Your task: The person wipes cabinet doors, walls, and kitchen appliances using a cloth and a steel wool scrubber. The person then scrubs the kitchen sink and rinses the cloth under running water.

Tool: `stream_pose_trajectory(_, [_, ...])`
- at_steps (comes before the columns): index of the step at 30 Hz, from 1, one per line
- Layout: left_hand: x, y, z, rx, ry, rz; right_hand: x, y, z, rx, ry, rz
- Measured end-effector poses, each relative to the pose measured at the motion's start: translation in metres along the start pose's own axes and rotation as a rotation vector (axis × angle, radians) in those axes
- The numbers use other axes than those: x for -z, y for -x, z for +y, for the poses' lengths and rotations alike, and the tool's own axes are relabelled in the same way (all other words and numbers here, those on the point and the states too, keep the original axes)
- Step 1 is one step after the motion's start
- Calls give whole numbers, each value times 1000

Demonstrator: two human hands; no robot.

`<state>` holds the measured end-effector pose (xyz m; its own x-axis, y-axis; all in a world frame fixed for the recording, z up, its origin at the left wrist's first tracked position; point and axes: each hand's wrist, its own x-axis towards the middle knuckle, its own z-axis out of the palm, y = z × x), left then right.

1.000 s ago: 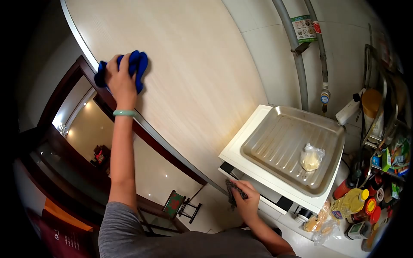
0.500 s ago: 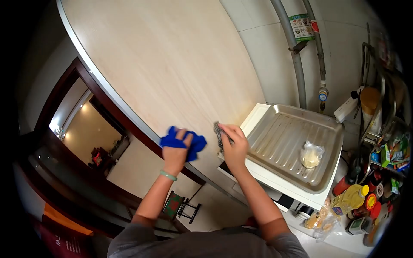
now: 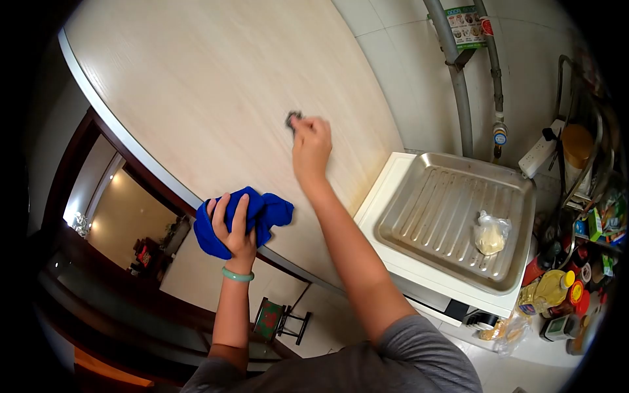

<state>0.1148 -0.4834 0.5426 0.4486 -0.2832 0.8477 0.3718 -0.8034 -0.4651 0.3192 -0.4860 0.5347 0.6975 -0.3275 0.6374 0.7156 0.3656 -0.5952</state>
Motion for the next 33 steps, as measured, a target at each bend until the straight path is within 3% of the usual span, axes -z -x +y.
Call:
stream_pose_trajectory(3, [-5,3,-4,-28,28,-11,3,3,-1,161,16,-33])
stream_pose_trajectory(8, [7,-9,5,-53,80,-211,10,2,7,115,81,-90])
stream_pose_trajectory(13, [-2,-2,5,-92,119,-90,34,14,56,108,156,-112])
stream_pose_trajectory(15, [-9,9,-2,-103,126,-40,29,-12,92,-100,248,21])
stream_pose_trajectory(18, [-10,9,-2,-120,155,0,17,-2,98,-238,243,-6])
stream_pose_trajectory(19, [-12,10,-3,-124,170,12,18,3,84,-229,242,1])
stream_pose_trajectory(21, [-16,11,-5,-117,194,34,23,16,51,100,82,-36])
stream_pose_trajectory(23, [-12,17,-9,-164,196,12,21,-11,81,73,194,-26])
stream_pose_trajectory(25, [-11,19,-8,-150,204,5,17,-38,106,-167,213,12])
stream_pose_trajectory(27, [-10,16,-7,-152,195,-30,7,-24,94,-160,294,69])
stream_pose_trajectory(29, [-12,13,-5,-153,203,-6,12,3,56,189,207,-15])
stream_pose_trajectory(30, [-10,12,-4,-161,193,-17,14,4,43,164,71,-88])
stream_pose_trajectory(33, [-10,17,-6,-161,208,-60,2,-42,68,3,150,-9])
